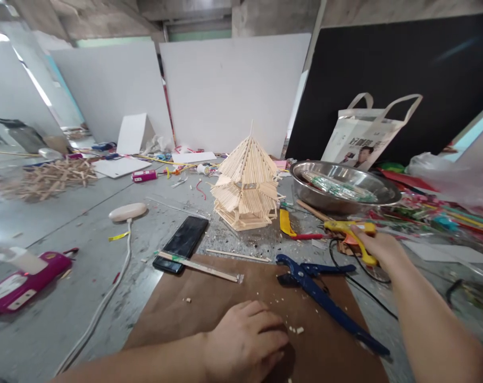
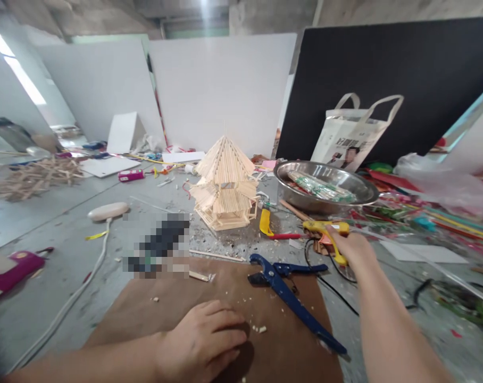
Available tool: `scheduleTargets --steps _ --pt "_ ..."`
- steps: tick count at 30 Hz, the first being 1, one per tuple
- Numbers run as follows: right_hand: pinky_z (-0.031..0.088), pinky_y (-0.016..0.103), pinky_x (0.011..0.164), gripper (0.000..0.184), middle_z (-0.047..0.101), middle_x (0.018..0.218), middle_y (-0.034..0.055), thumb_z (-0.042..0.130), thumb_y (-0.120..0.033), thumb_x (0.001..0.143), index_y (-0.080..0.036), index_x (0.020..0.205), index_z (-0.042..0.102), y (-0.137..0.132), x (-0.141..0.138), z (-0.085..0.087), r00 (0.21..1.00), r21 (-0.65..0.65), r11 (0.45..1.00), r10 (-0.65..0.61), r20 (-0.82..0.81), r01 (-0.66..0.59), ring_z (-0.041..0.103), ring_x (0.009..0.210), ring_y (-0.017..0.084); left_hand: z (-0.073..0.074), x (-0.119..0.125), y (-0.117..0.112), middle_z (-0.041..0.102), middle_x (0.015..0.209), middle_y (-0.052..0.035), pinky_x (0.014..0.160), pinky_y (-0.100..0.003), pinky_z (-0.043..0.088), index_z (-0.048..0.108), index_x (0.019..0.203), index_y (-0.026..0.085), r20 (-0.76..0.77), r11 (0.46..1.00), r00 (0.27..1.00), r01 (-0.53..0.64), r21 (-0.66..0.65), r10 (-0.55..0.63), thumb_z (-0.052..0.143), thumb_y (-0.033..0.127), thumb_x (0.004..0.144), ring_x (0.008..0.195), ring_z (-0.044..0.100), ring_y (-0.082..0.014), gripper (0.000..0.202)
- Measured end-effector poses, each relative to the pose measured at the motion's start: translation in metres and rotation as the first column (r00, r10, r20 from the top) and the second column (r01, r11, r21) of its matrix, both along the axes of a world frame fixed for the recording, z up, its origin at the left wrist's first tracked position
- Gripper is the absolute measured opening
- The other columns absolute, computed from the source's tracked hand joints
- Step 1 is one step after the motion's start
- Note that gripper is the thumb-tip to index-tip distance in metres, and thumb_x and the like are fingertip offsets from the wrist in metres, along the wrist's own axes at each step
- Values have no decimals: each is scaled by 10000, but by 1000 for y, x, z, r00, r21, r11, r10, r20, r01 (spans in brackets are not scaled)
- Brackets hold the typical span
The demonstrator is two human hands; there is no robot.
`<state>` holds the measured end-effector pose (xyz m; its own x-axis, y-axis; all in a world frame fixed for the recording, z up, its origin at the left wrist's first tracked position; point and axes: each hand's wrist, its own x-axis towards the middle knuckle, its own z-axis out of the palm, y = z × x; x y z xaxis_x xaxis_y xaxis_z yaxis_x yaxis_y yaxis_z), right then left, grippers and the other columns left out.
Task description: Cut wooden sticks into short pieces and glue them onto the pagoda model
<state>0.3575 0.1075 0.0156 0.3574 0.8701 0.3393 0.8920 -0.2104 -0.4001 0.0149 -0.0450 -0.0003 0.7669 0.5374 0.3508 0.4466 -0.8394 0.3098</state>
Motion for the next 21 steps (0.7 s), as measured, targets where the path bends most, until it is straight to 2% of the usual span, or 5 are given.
scheduleTargets --steps 5,11,16,18,21 --pt "314 407 410 557 566 613 264 370 -702 563 -184 478 557 -9 -11 14 968 -295 924 -249 27 245 569 542 342 -4 -1 3 604 906 -43 745 -226 420 548 931 179 168 998 983 -68 -18 70 387 168 784 814 515 -101 218" --pt "320 423 470 538 586 857 291 345 -631 639 -185 751 625 -12 -20 27 954 -315 901 -268 133 297 570 770 394 7 -15 24 569 973 -69 794 -252 423 533 972 166 401 959 871 -263 -108 284 428 148 761 886 509 -122 236" --pt "366 366 566 454 627 833 172 331 -595 697 -238 830 578 -14 -47 53 992 -106 993 -32 126 46 572 793 301 48 -41 70 548 876 -53 642 -230 438 512 982 170 508 806 651 -567 -168 564 430 204 770 716 503 -109 230" --pt "373 350 554 410 636 775 133 365 -565 698 -234 810 579 -10 -67 60 995 -38 997 65 70 -63 575 727 274 62 -49 88 538 901 -52 581 -217 426 497 1007 176 497 735 587 -656 -171 639 434 246 765 706 499 -112 260" --pt "399 333 618 287 637 728 64 479 -457 664 -207 753 588 4 -98 58 959 78 961 272 -77 -266 575 697 222 70 -51 107 560 916 -48 650 -259 422 527 963 174 363 640 560 -753 -151 745 456 295 741 789 501 -151 262"
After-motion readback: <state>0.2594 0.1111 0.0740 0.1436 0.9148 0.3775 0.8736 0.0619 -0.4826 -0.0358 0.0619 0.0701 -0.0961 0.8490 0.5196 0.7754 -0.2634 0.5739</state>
